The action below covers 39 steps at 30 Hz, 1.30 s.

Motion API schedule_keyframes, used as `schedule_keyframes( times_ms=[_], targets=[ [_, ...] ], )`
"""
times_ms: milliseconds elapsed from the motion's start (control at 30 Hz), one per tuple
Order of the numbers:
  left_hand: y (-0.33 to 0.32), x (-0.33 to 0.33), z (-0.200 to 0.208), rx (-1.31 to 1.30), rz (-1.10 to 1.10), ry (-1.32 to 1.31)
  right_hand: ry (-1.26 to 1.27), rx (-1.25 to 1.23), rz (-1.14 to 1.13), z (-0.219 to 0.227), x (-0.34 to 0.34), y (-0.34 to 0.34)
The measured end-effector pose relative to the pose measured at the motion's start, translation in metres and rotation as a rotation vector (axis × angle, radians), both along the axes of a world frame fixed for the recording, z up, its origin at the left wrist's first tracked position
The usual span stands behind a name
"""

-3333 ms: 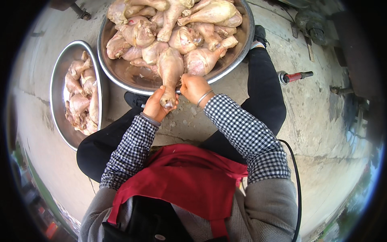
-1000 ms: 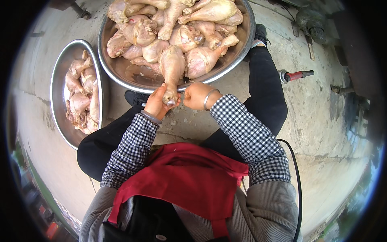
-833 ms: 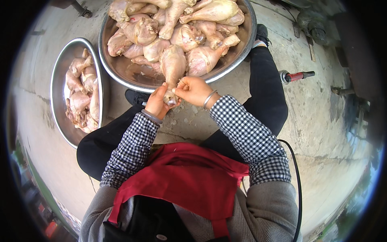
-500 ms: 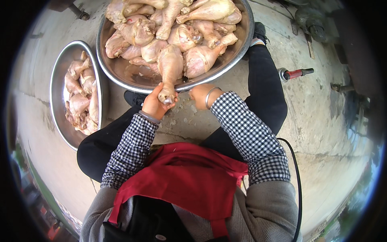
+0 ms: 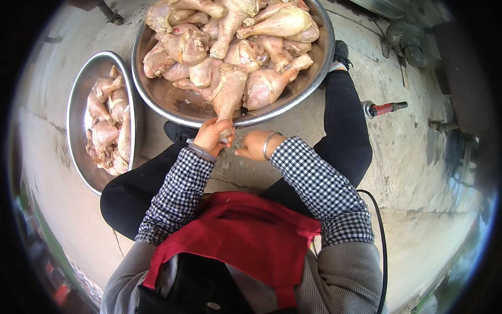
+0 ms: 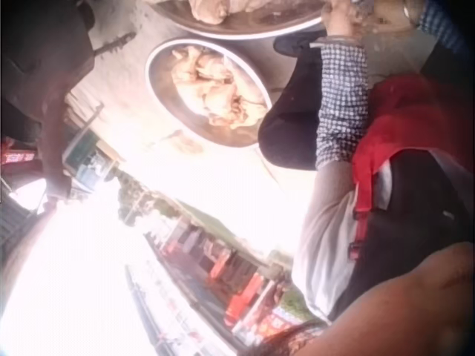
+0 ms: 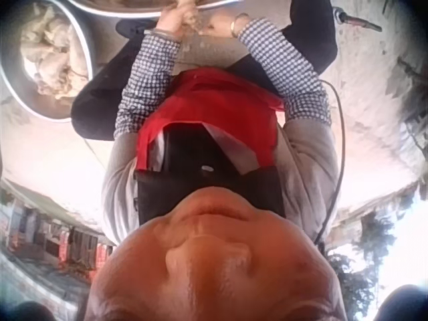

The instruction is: The person sits between two metal basins and repeatedly picks up raw chicken drumsticks from the larger basin. They peel off the skin by hand and place the cleaned drumsticks into the smaller basin to the left.

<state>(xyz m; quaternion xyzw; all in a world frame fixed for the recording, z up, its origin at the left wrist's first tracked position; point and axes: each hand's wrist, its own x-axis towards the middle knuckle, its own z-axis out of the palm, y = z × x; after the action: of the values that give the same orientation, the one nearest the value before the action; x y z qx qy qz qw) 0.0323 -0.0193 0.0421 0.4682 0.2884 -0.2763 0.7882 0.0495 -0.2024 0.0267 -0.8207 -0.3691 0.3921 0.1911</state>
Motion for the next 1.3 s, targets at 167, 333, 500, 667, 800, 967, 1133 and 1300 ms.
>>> schedule_keyframes(
  times_ms=[167, 333, 500, 667, 800, 967, 1133, 1300],
  targets=[
    [0.021, 0.004, -0.019, 0.938, -0.174, -0.327, 0.013, 0.02, -0.192, 0.024, 0.008, 0.015],
    [0.042, 0.014, -0.004, 1.18, -0.286, -0.383, 0.098, 0.188, -0.359, 0.021, 0.009, 0.012],
    [0.031, 0.011, 0.004, 1.112, -0.317, -0.382, 0.06, 0.558, -0.805, -0.015, 0.043, 0.03],
    [0.024, 0.003, 0.007, 1.195, -0.34, -0.471, 0.036, 0.636, -0.865, -0.023, 0.062, 0.058],
    [0.024, 0.003, 0.006, 1.225, -0.38, -0.49, -0.143, 0.57, -0.818, -0.026, 0.063, 0.071],
    [0.02, -0.002, 0.006, 1.295, -0.396, -0.496, -0.262, 0.512, -0.746, -0.02, 0.061, 0.075],
    [0.018, -0.005, 0.002, 1.331, -0.376, -0.53, -0.237, 0.449, -0.752, -0.026, 0.058, 0.078],
    [0.019, -0.009, -0.001, 1.319, -0.323, -0.552, -0.421, 0.352, -0.588, -0.025, 0.064, 0.07]
  ],
)
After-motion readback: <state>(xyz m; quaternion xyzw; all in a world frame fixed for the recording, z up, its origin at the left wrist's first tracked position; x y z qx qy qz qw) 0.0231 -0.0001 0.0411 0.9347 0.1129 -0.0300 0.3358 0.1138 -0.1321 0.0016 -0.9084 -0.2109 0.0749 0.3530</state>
